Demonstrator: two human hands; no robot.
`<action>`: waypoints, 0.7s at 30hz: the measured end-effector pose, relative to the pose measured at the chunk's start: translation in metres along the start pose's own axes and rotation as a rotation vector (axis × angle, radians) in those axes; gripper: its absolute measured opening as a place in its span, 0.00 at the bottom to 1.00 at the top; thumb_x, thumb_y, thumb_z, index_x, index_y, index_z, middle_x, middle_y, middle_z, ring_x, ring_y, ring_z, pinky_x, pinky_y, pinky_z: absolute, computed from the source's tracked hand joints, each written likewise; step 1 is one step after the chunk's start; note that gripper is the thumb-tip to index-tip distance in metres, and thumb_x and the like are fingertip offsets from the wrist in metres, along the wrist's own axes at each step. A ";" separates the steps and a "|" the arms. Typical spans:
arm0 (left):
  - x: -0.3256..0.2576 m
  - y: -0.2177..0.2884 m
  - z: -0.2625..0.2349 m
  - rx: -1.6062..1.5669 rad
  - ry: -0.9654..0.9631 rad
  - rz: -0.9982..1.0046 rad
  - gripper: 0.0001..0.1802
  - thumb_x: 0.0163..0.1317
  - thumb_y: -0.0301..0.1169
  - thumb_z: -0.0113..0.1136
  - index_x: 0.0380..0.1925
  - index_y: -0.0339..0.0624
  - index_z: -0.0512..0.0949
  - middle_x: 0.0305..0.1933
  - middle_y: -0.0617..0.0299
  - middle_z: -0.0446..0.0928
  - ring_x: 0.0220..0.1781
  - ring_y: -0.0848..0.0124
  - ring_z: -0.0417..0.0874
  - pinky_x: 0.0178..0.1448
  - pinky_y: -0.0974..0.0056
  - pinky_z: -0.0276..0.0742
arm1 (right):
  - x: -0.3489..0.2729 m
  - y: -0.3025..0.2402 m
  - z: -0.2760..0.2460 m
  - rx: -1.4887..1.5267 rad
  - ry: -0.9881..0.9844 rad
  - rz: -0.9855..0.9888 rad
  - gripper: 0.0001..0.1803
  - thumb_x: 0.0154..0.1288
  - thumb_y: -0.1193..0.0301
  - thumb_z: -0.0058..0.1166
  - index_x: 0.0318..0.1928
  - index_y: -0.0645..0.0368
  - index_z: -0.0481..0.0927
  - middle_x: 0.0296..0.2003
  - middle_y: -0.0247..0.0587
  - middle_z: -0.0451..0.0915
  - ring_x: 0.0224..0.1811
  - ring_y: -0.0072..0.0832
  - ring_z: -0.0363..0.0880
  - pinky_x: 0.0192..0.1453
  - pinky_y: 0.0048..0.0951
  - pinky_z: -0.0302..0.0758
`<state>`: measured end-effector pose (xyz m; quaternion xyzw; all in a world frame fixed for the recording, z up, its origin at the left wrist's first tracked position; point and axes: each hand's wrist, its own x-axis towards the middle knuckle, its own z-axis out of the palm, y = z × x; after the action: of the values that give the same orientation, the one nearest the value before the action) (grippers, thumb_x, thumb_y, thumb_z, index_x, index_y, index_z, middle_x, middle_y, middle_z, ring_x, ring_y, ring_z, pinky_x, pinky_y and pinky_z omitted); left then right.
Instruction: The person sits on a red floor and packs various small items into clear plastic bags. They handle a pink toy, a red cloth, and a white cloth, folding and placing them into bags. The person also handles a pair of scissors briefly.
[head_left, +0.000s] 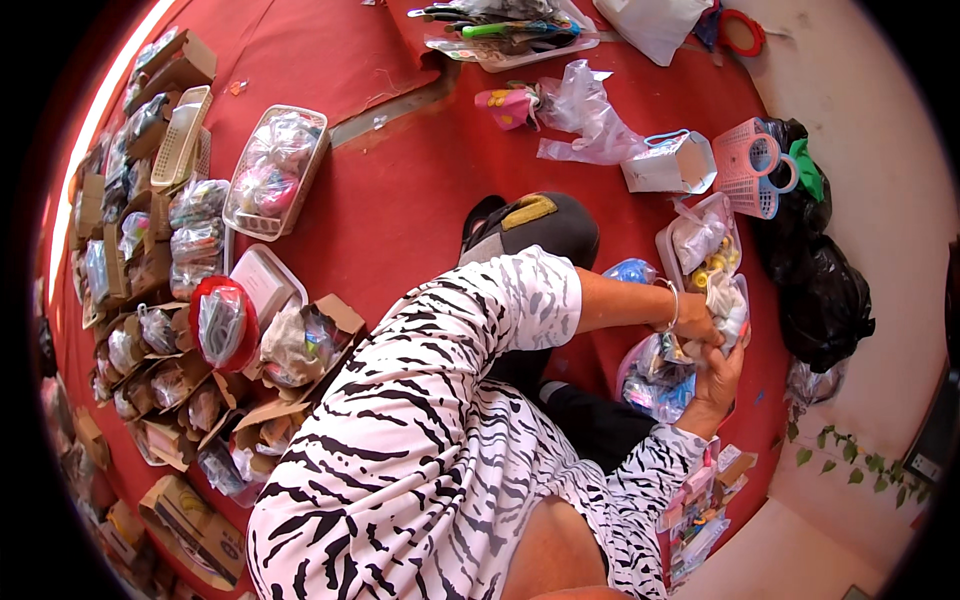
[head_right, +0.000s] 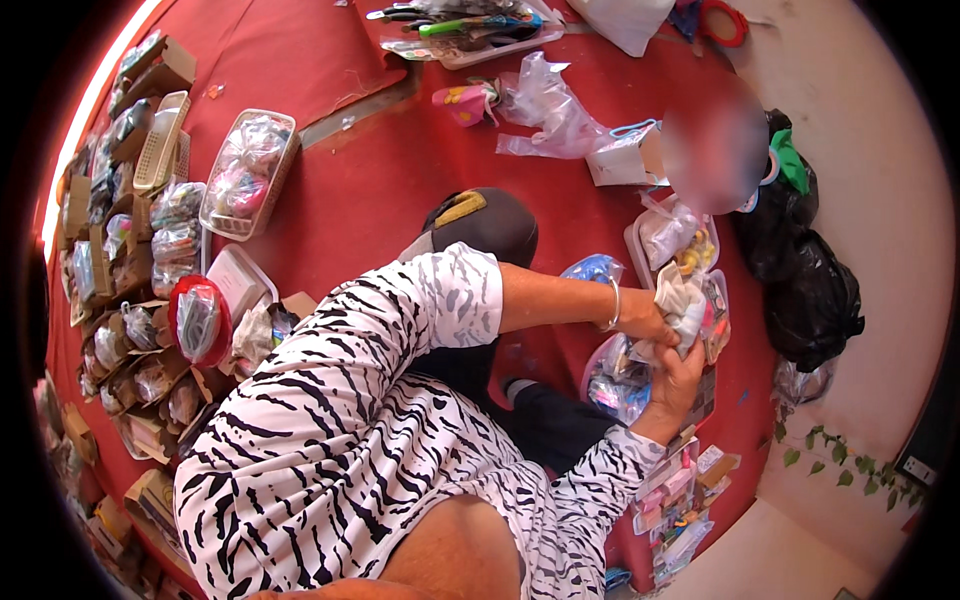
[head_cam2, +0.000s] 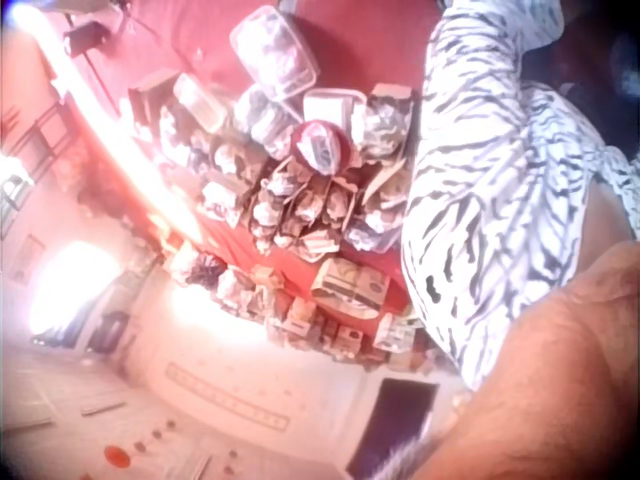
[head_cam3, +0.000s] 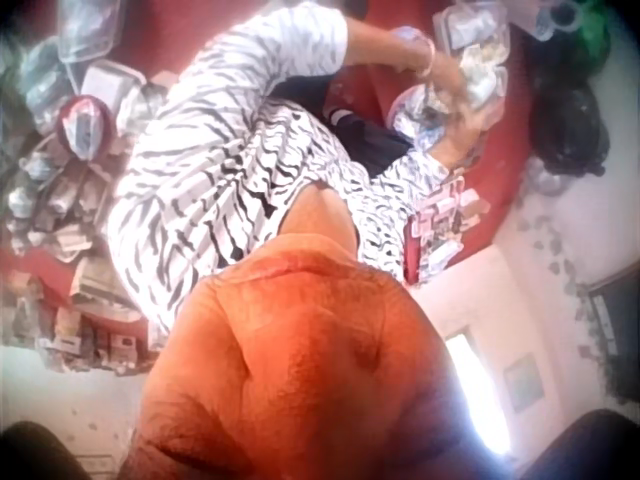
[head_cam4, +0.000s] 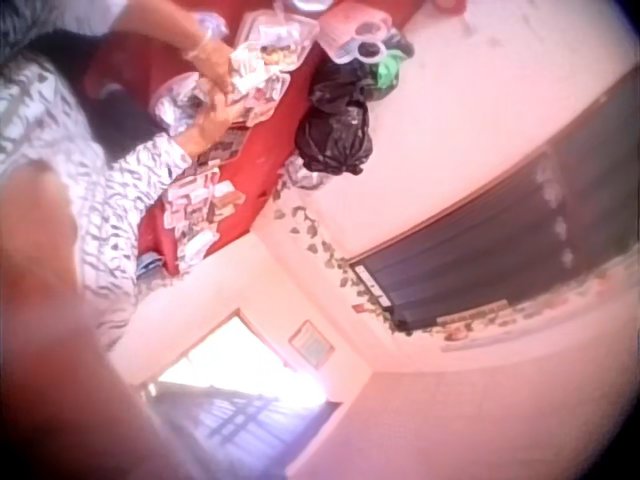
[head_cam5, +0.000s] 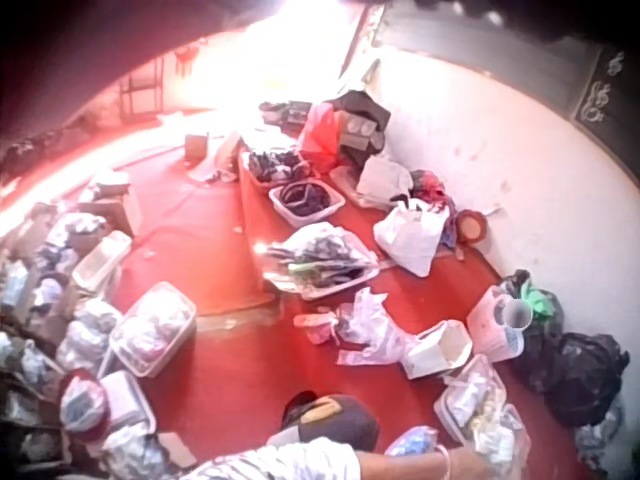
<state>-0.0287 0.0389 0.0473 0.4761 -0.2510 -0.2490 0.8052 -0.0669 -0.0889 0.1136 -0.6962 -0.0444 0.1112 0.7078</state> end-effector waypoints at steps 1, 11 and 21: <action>0.000 0.005 -0.002 -0.065 -0.019 -0.054 0.19 0.58 0.34 0.56 0.47 0.38 0.70 0.42 0.60 0.76 0.50 0.64 0.75 0.45 0.59 0.78 | -0.002 0.001 -0.005 0.082 -0.075 -0.005 0.39 0.41 0.72 0.58 0.58 0.66 0.60 0.49 0.48 0.70 0.51 0.37 0.72 0.57 0.33 0.68; -0.005 0.042 -0.026 0.557 -0.091 -0.079 0.20 0.55 0.39 0.56 0.43 0.36 0.73 0.40 0.54 0.77 0.43 0.67 0.77 0.46 0.64 0.73 | 0.021 -0.006 0.002 0.177 0.055 -0.039 0.31 0.47 0.75 0.56 0.54 0.68 0.65 0.47 0.47 0.73 0.49 0.38 0.74 0.53 0.35 0.71; -0.018 0.095 -0.223 1.934 0.392 -0.207 0.12 0.45 0.28 0.57 0.34 0.45 0.79 0.43 0.55 0.77 0.50 0.61 0.76 0.54 0.63 0.71 | 0.034 0.083 -0.111 0.497 0.395 0.184 0.22 0.54 0.77 0.56 0.52 0.62 0.69 0.41 0.45 0.77 0.42 0.41 0.78 0.47 0.42 0.76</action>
<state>0.1163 0.2334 0.0352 0.9805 -0.1656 0.0771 0.0718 -0.0175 -0.1892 0.0244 -0.5113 0.1852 0.0450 0.8380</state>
